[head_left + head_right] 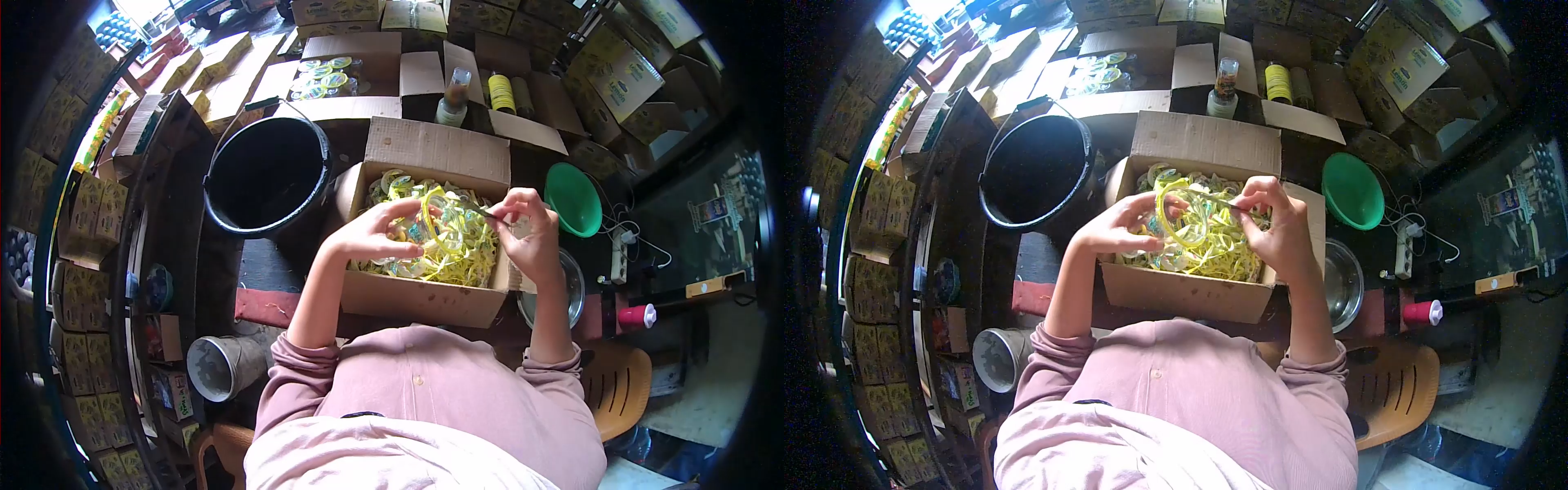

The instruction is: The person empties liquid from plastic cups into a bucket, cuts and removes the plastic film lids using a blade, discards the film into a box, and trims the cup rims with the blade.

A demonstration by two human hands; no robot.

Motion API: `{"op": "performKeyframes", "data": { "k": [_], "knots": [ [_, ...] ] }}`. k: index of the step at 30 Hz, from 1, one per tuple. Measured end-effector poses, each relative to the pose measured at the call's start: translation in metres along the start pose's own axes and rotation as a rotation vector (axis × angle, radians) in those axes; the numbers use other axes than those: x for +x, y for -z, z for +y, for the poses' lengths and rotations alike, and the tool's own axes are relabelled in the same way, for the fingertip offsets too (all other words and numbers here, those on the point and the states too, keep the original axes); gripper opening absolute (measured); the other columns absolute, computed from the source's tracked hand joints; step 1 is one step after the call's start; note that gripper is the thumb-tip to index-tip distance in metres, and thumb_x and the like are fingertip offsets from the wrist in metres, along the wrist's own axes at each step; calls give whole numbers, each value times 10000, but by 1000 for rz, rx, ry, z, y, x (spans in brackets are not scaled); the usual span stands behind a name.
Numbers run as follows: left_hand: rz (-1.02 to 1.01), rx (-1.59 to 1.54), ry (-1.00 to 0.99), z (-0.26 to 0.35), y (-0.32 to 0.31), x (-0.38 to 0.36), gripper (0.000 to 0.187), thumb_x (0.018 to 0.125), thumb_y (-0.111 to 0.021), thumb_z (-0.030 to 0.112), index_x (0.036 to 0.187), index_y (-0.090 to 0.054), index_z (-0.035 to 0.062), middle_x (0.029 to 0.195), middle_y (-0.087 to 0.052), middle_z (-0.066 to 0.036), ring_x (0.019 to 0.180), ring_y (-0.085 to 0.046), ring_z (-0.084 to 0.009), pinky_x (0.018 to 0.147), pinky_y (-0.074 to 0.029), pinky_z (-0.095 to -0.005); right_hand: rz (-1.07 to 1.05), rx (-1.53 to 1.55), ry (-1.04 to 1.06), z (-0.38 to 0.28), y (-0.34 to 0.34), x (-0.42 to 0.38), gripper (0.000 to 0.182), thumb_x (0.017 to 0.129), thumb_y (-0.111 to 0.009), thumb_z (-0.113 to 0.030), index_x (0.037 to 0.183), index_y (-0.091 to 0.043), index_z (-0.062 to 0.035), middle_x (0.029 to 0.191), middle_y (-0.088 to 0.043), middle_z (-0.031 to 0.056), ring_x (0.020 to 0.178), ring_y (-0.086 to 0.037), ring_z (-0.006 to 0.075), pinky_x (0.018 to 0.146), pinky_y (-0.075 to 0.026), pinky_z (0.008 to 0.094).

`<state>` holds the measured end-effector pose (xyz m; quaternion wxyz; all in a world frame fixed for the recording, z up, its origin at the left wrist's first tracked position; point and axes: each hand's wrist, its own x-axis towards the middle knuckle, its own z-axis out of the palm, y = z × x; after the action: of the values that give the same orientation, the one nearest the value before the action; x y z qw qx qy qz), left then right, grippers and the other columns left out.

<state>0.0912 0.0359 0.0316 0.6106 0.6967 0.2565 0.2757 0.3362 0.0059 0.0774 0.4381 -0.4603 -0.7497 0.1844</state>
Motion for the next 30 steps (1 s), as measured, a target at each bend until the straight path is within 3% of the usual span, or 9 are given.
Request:
{"op": "performKeyframes", "data": {
  "k": [2,5,8,9,14,19,23,27,30],
  "knots": [
    [50,80,103,2,6,0,727,621,-752,217,1243,-416,44,1107,-516,-67,1035,-472,-166,919,-362,-322,1,-25,88,-2,1,0,193,655,-653,63,726,-513,-50,688,-613,45,661,-585,155,627,-446,270],
    [28,198,82,16,7,3,761,601,-770,231,1249,-405,65,1083,-533,-72,1018,-491,-171,905,-373,-336,-75,-249,338,-4,4,5,147,628,-636,34,689,-548,-66,660,-594,49,649,-580,211,688,-445,309],
    [22,286,90,28,4,9,774,586,-781,210,1246,-402,70,1031,-559,-77,992,-512,-170,894,-385,-344,-118,-324,493,-1,-16,4,121,615,-624,-1,684,-564,-80,652,-589,41,653,-583,195,678,-446,309],
    [34,304,-26,22,3,14,789,567,-787,186,1236,-391,51,994,-580,-126,939,-550,-193,830,-437,-320,-121,-316,539,3,-23,3,83,621,-594,-42,685,-573,-91,648,-584,35,663,-585,177,686,-438,298],
    [59,384,-10,16,11,12,851,531,-793,148,1257,-358,58,1011,-592,-136,937,-570,-207,832,-447,-329,-219,-398,614,13,-31,-3,41,661,-566,-77,684,-559,-111,670,-591,0,707,-582,118,759,-398,264],
    [115,411,151,15,19,3,845,549,-776,121,1278,-348,121,1059,-560,-109,1019,-519,-202,933,-382,-354,-260,-528,629,24,-10,-6,38,679,-556,-89,693,-545,-122,678,-588,-16,728,-572,108,762,-387,261],
    [147,328,70,0,24,-1,794,594,-749,129,1276,-344,83,1085,-535,-102,1026,-512,-192,921,-390,-346,-254,-643,493,45,6,-11,75,682,-586,-59,728,-568,-117,684,-587,0,707,-563,151,722,-386,290],
    [212,200,-127,-19,14,-1,678,661,-684,123,1255,-366,50,1125,-499,-95,1042,-495,-164,905,-402,-316,101,-418,217,40,-1,-18,224,664,-642,26,842,-619,-109,739,-593,28,698,-567,179,685,-379,304],
    [236,124,-192,-11,-6,-2,587,725,-579,119,1262,-359,37,1159,-473,-101,1088,-457,-177,946,-360,-328,284,-431,290,26,-15,-25,235,666,-648,16,861,-632,-114,740,-596,19,694,-560,182,707,-382,309]
  ]
}}
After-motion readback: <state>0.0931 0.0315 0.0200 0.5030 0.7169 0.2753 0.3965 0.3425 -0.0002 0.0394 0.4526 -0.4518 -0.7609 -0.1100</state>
